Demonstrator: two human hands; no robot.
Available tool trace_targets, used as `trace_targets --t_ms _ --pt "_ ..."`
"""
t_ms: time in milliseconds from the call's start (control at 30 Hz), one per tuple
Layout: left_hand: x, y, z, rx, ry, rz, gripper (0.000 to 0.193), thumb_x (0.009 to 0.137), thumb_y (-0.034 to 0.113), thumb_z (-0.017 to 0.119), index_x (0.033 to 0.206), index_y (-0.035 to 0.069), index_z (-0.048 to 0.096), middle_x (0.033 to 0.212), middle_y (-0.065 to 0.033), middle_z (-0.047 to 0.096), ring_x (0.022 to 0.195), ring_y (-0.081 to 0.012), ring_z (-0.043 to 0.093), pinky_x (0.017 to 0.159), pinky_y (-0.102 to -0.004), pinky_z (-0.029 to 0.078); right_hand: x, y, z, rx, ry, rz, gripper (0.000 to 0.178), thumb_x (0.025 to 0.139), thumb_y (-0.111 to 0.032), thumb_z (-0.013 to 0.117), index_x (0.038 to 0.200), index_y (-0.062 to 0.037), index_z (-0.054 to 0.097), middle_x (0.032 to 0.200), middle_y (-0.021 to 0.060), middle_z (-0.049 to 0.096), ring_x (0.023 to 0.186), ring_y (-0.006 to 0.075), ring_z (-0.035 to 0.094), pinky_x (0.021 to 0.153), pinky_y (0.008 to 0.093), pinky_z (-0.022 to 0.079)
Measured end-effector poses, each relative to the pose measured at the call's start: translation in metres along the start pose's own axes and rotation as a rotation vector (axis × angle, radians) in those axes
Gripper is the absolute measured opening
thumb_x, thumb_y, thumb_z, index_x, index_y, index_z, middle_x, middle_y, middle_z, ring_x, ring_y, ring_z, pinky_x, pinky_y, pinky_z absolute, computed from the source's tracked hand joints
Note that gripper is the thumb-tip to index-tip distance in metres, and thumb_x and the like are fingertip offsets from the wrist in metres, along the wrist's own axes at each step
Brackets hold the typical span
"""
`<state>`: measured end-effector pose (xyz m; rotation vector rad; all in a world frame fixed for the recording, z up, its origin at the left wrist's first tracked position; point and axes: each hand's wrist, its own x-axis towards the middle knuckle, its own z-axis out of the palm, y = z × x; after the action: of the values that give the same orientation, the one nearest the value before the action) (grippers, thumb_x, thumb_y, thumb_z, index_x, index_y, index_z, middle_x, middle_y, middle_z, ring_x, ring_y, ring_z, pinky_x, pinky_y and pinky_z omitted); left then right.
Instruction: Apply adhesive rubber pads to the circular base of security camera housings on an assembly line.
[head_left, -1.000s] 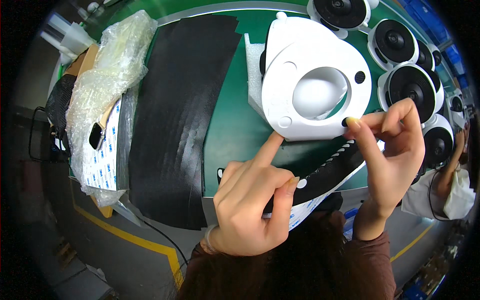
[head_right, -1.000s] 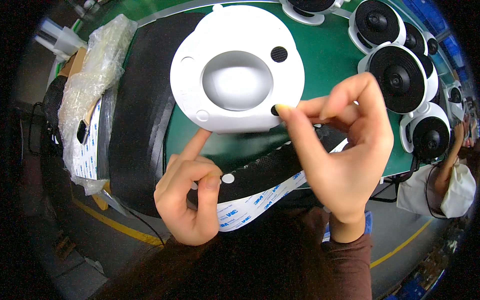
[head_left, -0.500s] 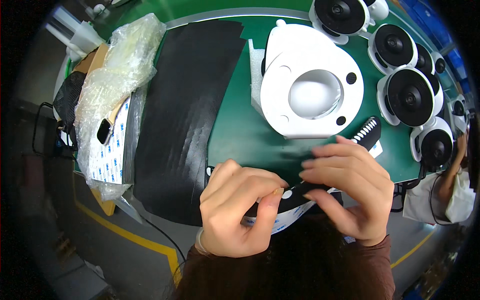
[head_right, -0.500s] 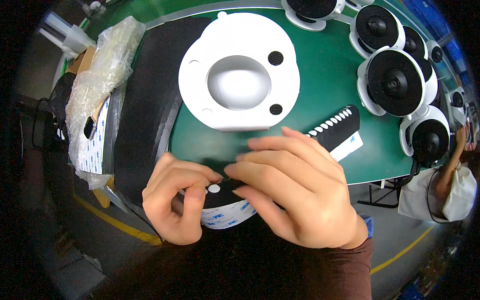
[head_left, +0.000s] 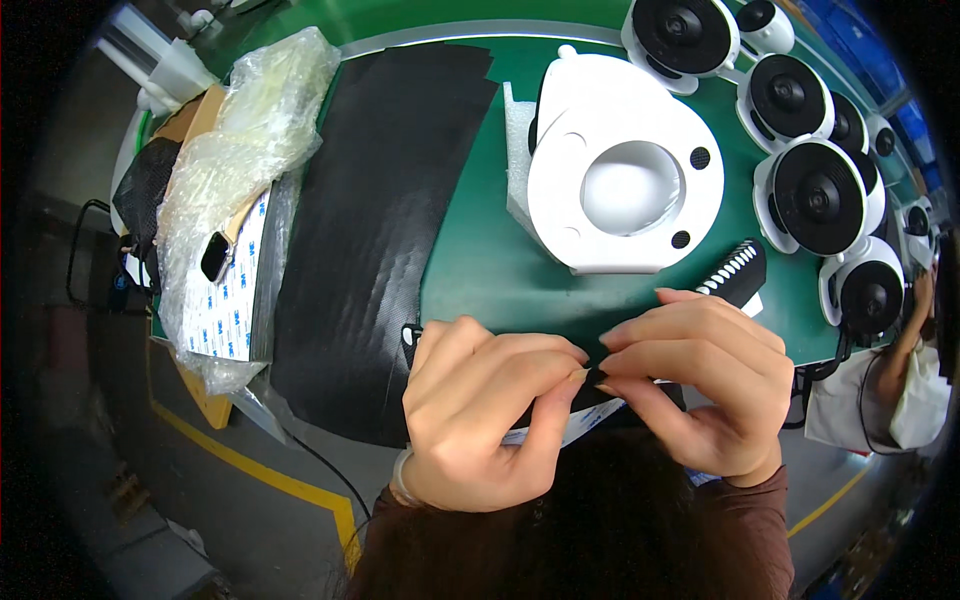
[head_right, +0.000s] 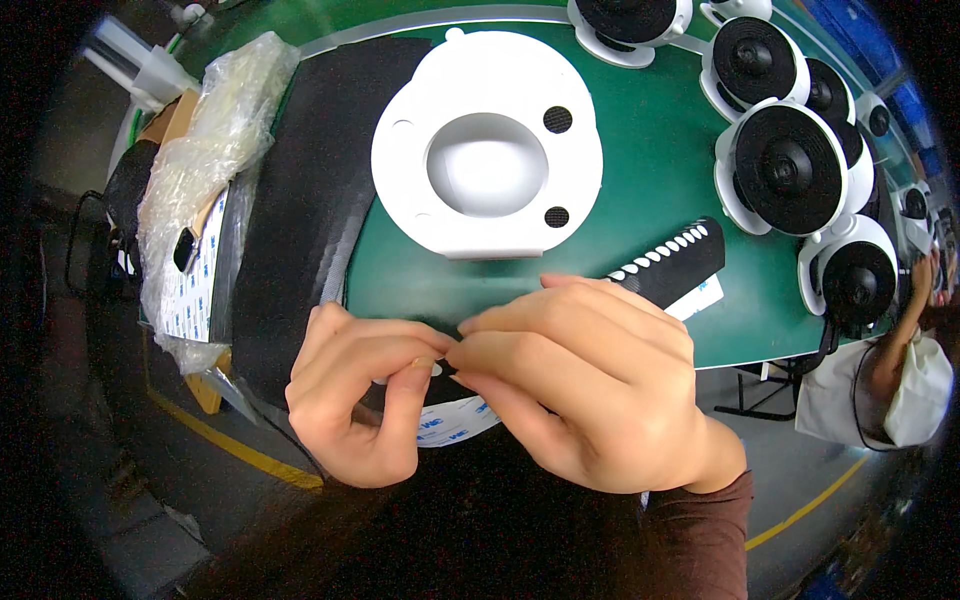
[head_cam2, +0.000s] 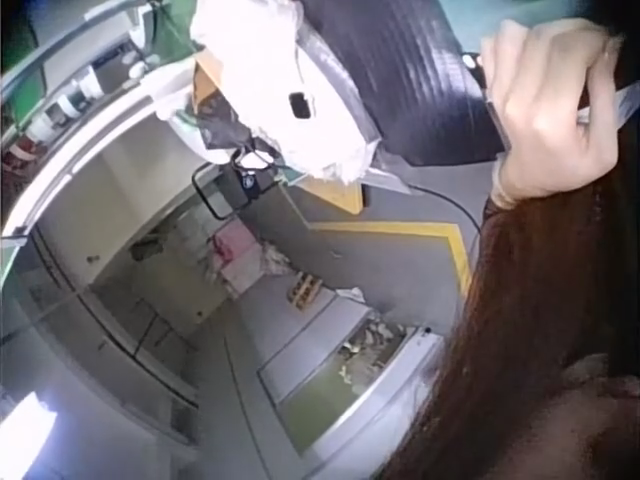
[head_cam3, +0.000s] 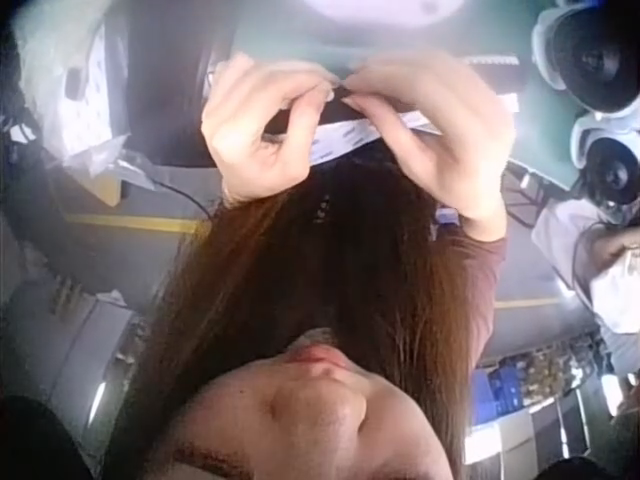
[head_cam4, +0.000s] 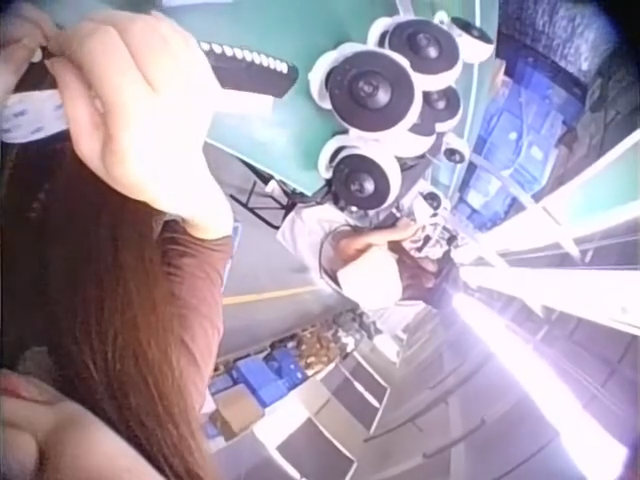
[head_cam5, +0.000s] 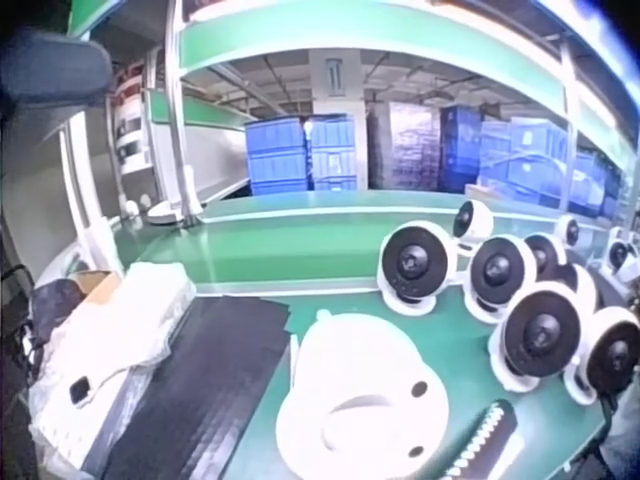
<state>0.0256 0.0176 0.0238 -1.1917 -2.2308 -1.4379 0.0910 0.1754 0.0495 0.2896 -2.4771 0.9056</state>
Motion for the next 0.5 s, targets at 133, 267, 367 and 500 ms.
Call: trace_targets --t_ms 133,267,367,500 --pt "0.0011 0.0005 0.0017 -0.003 0.009 0.016 0.012 0.061 -0.002 0.064 0.070 0.004 0.060 0.072 -0.0022 0.062 0.055 -0.0175 0.047 0.054 -0.0267 0.033 0.0002 0.0032 -0.0002 0.015 0.016 -0.042 0.019 0.059 -0.003 0.071 0.076 -0.0046 0.063 0.077 0.0055 0.062 0.065 0.0206 0.061 0.064 0.0306 0.050" --pt "0.0009 0.0041 0.0019 0.003 0.000 -0.002 0.012 0.061 -0.003 0.063 0.070 0.004 0.060 0.071 -0.0021 0.062 0.055 -0.0173 0.047 0.055 -0.0265 0.033 0.0023 0.0020 -0.0045 0.037 -0.035 -0.026 0.021 0.058 -0.002 0.070 0.076 -0.0042 0.061 0.076 0.0055 0.062 0.064 0.0209 0.060 0.062 0.0303 0.050" --pt "0.0010 0.0013 0.0033 -0.011 0.010 -0.014 0.011 0.062 -0.003 0.063 0.070 0.004 0.059 0.071 -0.0018 0.062 0.055 -0.0173 0.047 0.055 -0.0265 0.033 0.0064 0.0033 -0.0047 0.017 -0.075 -0.026 0.020 0.058 -0.002 0.069 0.076 -0.0038 0.060 0.076 0.0055 0.061 0.064 0.0210 0.060 0.061 0.0303 0.050" --pt "0.0008 0.0026 0.0015 -0.053 -0.005 -0.089 0.012 0.063 -0.004 0.062 0.071 0.004 0.058 0.071 -0.0020 0.062 0.056 -0.0182 0.049 0.056 -0.0268 0.034 0.0062 0.0002 -0.0036 -0.073 -0.065 -0.084 0.016 0.060 -0.003 0.068 0.074 -0.0029 0.059 0.081 0.0082 0.062 0.068 0.0226 0.061 0.063 0.0304 0.050"
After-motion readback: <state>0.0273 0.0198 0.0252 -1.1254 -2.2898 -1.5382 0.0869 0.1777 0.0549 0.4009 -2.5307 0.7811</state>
